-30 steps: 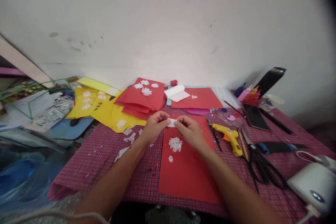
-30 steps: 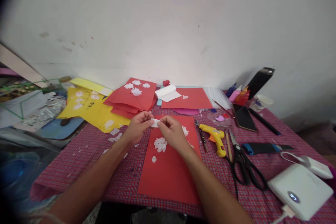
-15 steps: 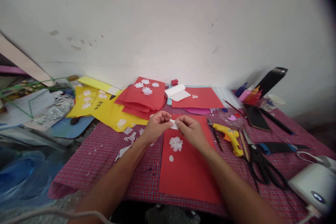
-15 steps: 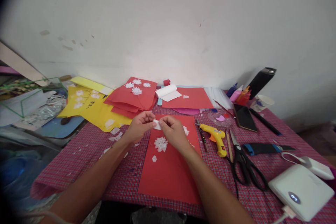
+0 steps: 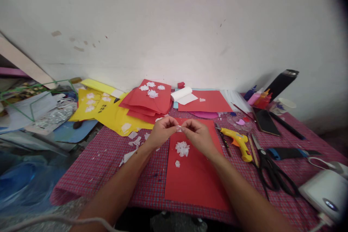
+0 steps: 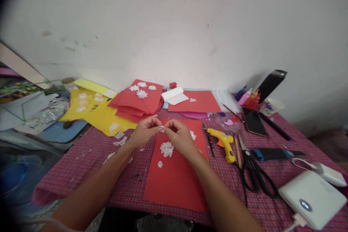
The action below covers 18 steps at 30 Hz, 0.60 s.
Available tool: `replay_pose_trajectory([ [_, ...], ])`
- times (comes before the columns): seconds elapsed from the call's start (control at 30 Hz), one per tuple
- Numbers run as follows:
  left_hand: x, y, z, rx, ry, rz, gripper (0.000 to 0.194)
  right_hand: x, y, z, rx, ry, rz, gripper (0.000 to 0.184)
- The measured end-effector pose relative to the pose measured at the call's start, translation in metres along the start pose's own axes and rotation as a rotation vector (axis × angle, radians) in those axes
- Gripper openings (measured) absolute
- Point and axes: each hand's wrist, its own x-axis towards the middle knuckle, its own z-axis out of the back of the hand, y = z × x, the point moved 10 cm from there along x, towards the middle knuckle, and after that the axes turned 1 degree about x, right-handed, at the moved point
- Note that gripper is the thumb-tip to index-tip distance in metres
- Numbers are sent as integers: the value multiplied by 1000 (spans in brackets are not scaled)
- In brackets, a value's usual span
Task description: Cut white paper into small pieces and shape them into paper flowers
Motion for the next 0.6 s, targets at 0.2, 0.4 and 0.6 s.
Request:
replay_pose_trajectory([
  [0.2, 0, -1, 4, 18, -47, -14, 15, 1, 0, 7, -13, -66, 19, 15],
  [0.4, -1, -6, 9, 64, -121, -66, 14, -2, 9, 12, -9, -82, 18, 25],
  [0.6, -10, -32, 2, 339, -124, -278, 8, -2, -5, -2, 20, 12, -92, 22],
])
